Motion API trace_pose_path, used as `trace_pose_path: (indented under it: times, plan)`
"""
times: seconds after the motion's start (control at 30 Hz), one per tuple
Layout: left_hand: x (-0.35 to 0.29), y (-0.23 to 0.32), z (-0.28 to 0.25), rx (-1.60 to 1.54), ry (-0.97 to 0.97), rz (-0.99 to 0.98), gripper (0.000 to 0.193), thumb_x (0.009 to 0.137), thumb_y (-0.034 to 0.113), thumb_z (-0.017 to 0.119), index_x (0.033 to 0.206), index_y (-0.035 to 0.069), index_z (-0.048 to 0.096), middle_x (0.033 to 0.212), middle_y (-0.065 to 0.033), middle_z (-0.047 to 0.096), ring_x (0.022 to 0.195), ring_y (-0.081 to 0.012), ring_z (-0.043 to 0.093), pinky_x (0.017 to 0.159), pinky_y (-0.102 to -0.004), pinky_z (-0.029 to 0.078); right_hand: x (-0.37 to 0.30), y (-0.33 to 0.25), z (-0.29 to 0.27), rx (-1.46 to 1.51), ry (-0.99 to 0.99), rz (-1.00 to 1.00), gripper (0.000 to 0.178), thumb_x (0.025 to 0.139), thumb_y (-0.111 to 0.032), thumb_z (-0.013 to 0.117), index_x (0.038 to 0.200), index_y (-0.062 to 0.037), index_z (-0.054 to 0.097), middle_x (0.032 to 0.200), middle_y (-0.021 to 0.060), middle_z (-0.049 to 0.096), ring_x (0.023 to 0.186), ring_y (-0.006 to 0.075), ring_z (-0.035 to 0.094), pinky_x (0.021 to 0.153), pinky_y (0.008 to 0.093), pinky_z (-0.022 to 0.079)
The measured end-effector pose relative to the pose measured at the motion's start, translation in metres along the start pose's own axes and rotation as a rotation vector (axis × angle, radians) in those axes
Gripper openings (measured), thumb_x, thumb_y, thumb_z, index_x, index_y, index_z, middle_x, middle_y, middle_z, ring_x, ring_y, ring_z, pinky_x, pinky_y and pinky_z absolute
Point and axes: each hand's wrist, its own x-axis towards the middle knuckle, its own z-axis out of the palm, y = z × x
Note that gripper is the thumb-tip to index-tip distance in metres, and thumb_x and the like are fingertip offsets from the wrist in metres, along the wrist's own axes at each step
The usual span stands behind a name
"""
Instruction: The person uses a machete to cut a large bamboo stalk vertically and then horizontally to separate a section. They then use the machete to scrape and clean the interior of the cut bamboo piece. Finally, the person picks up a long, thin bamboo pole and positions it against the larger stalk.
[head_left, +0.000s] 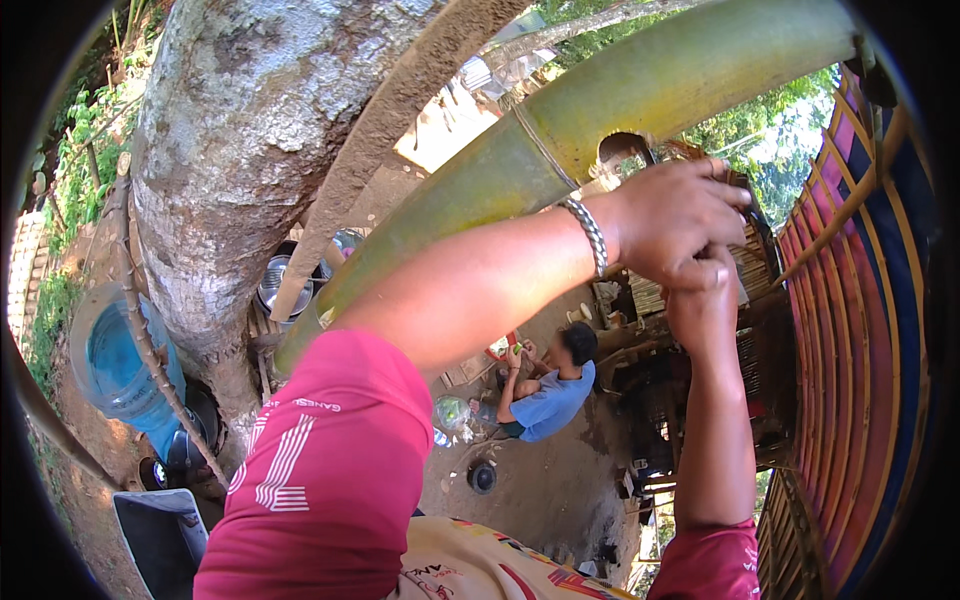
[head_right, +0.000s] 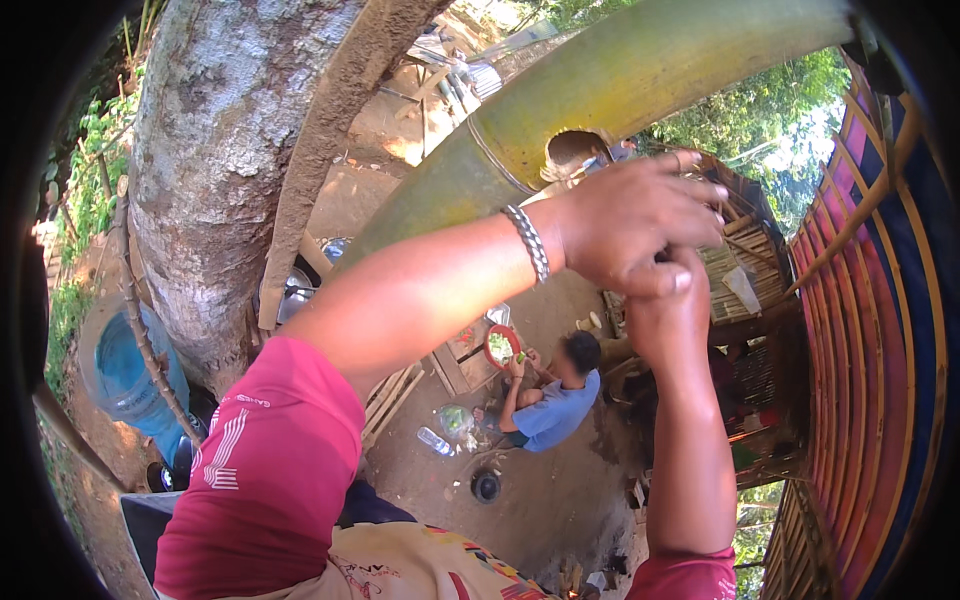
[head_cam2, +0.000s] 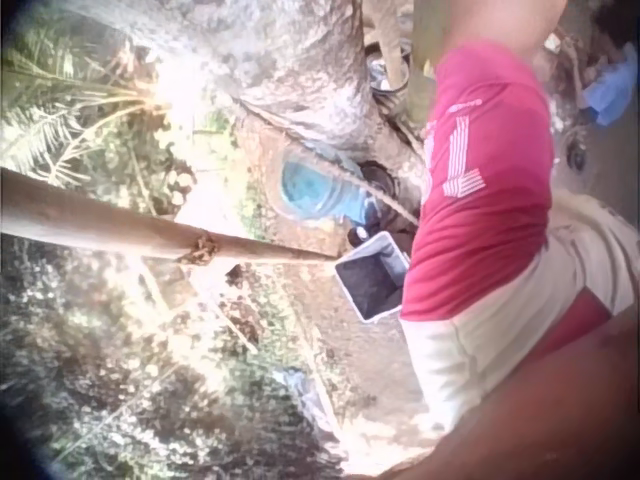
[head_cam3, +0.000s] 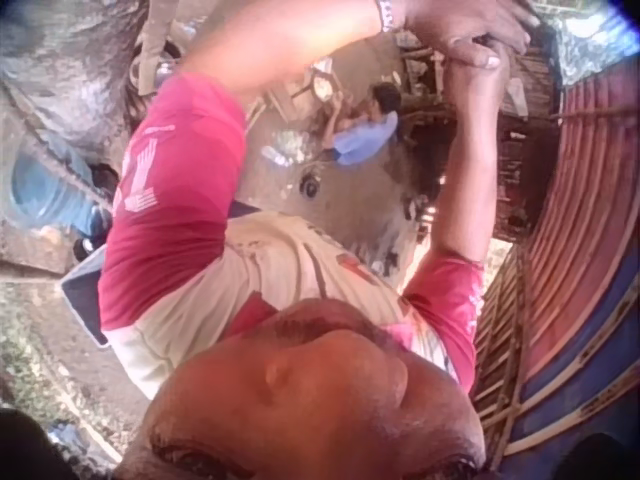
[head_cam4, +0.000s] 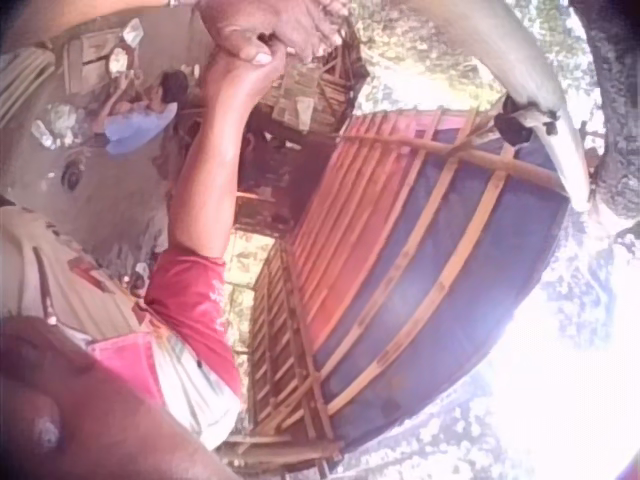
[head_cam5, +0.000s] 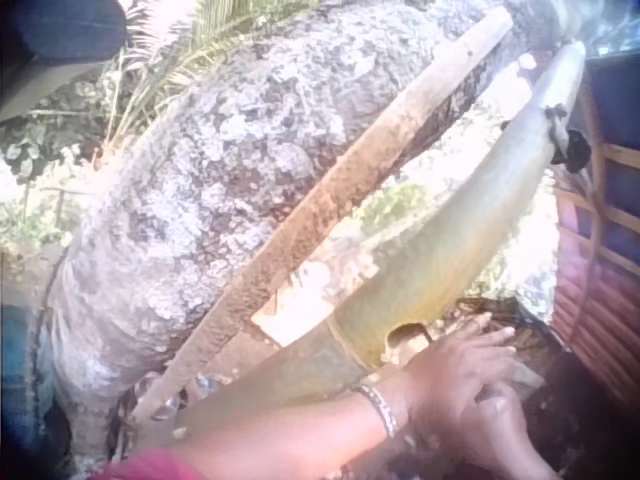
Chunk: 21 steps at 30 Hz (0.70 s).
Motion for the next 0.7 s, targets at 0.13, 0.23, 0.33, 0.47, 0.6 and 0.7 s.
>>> trace_pose_path:
  times: [0.13, 0.23, 0.33, 0.47, 0.6, 0.7]
  plan:
    - [-0.003, -0.013, -0.005, 0.071, -0.012, 0.004, 0.054, 0.085, 0.047, 0.05, 0.116, 0.007, 0.069, 0.126, -0.0122, 0.067, 0.135, -0.0317, 0.051, 0.12, -0.0544, 0.029, 0.002, 0.012, 0.008, 0.073, -0.011, 0.055, 0.021, 0.097, -0.017, 0.05, 0.1, 0.0021, 0.058, 0.066, 0.0055, 0.059, 0.052, 0.0122, 0.053, 0.045, 0.0292, 0.04]
    - [-0.002, -0.013, -0.002, 0.023, -0.02, -0.014, 0.052, 0.086, 0.045, 0.05, 0.115, 0.006, 0.069, 0.126, -0.0137, 0.067, 0.134, -0.0335, 0.051, 0.119, -0.054, 0.03, 0.009, -0.009, 0.006, 0.359, -0.062, 0.264, 0.023, 0.1, -0.021, 0.046, 0.098, -0.0007, 0.057, 0.061, 0.0021, 0.054, 0.048, 0.0097, 0.05, 0.042, 0.0274, 0.036]
    - [0.002, -0.007, -0.007, -0.016, -0.032, -0.02, 0.05, 0.087, 0.043, 0.05, 0.116, 0.007, 0.069, 0.126, -0.0162, 0.066, 0.133, -0.0353, 0.051, 0.119, -0.0538, 0.03, 0.003, -0.016, -0.008, 0.365, -0.144, 0.291, 0.023, 0.1, -0.021, 0.045, 0.099, -0.001, 0.057, 0.06, 0.0017, 0.053, 0.046, 0.0098, 0.049, 0.041, 0.0278, 0.035]
    - [-0.005, -0.015, -0.006, 0.026, -0.013, -0.095, 0.051, 0.088, 0.045, 0.049, 0.116, 0.007, 0.068, 0.125, -0.0189, 0.066, 0.132, -0.0371, 0.052, 0.118, -0.0537, 0.031, 0.022, -0.019, 0.012, 0.428, -0.133, 0.298, 0.027, 0.1, -0.023, 0.045, 0.093, -0.0021, 0.06, 0.06, 0.0026, 0.055, 0.047, 0.0091, 0.05, 0.042, 0.0287, 0.035]
    - [0.002, 0.004, -0.014, -0.039, -0.113, -0.031, 0.047, 0.087, 0.04, 0.052, 0.115, 0.006, 0.067, 0.123, -0.0186, 0.066, 0.132, -0.037, 0.052, 0.118, -0.0536, 0.032, 0.003, 0.0, 0.011, 0.262, -0.044, 0.119, 0.028, 0.099, -0.021, 0.046, 0.096, -0.0001, 0.064, 0.065, 0.0051, 0.058, 0.053, 0.0099, 0.053, 0.045, 0.0286, 0.038]
    - [0.0, -0.001, -0.01, -0.037, -0.088, -0.068, 0.047, 0.087, 0.04, 0.052, 0.115, 0.005, 0.067, 0.122, -0.0184, 0.066, 0.132, -0.0366, 0.052, 0.118, -0.0539, 0.032, 0.004, 0.007, 0.033, 0.104, 0.223, -0.119, 0.026, 0.098, -0.017, 0.046, 0.097, 0.0008, 0.065, 0.073, 0.0074, 0.062, 0.059, 0.0088, 0.056, 0.047, 0.0282, 0.038]
